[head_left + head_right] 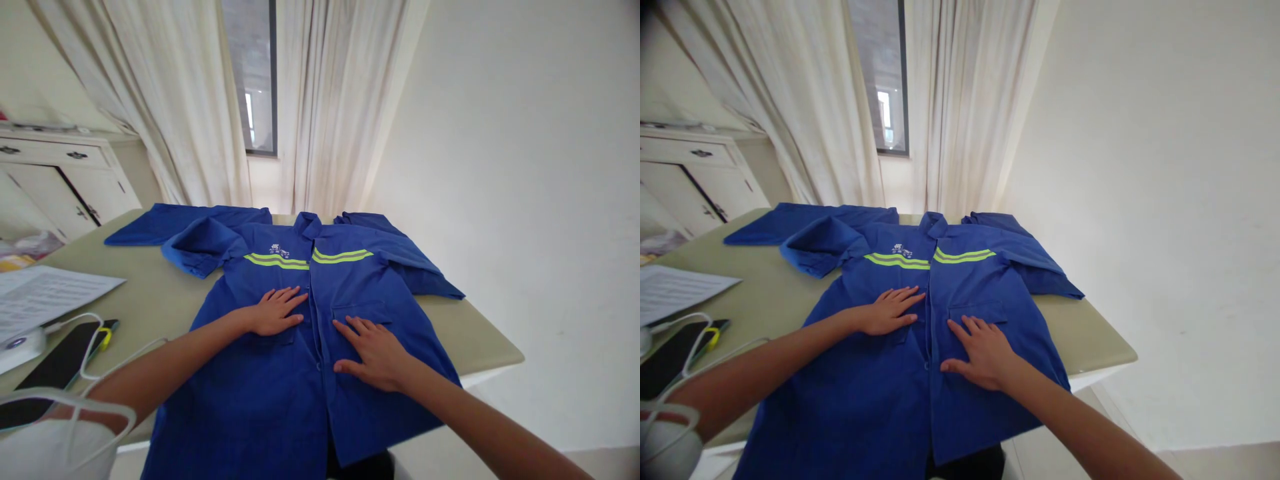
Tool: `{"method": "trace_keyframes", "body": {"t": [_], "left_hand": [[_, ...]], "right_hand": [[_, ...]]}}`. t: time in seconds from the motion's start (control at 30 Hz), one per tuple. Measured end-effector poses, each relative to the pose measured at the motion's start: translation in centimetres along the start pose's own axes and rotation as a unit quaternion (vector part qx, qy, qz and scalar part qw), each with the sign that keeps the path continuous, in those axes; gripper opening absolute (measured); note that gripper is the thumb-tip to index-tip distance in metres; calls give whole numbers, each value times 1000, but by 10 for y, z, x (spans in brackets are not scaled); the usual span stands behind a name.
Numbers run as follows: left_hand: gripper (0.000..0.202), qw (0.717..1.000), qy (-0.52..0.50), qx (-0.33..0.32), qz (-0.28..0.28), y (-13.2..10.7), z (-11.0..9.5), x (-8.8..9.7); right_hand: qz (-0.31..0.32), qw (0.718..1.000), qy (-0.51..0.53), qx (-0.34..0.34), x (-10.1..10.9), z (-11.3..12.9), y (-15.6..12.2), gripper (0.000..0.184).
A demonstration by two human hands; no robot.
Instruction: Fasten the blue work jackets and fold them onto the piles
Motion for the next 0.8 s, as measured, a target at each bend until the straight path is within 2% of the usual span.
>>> {"method": "trace_keyframes", "body": {"t": [0.07,0.13,0.2,0.23,0.37,0.47,0.7,0.8], "left_hand": [[66,997,7,62,-44,19,14,18],[66,982,30,158,-96,43,35,31],[70,967,40,228,-104,66,56,32],[73,964,40,242,-98,75,64,28],[82,966,41,243,-82,100,88,4],[84,962,45,258,-78,110,99,-6],[85,962,49,253,-86,129,109,-3],[84,962,48,251,-97,130,110,-5]], "right_hand": [[-28,1000,11,6,21,-3,28,84],[-79,997,20,17,36,-7,70,78],[-116,993,31,19,39,-13,117,77],[-127,991,37,6,37,-18,140,78],[-139,988,44,-53,23,-46,212,84],[-165,981,70,-78,26,-72,256,82],[-213,964,132,-94,63,-123,355,66],[-222,959,146,-96,85,-136,392,71]]}}
Point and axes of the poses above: each hand's wrist, its own y-axis towards the middle knuckle, its own x-axis out of the back of the hand, z = x × y, the point moved 2 cm from there along y, towards the middle knuckle, and after that the axes turned 14 degrees about y, right-handed, at the moved point
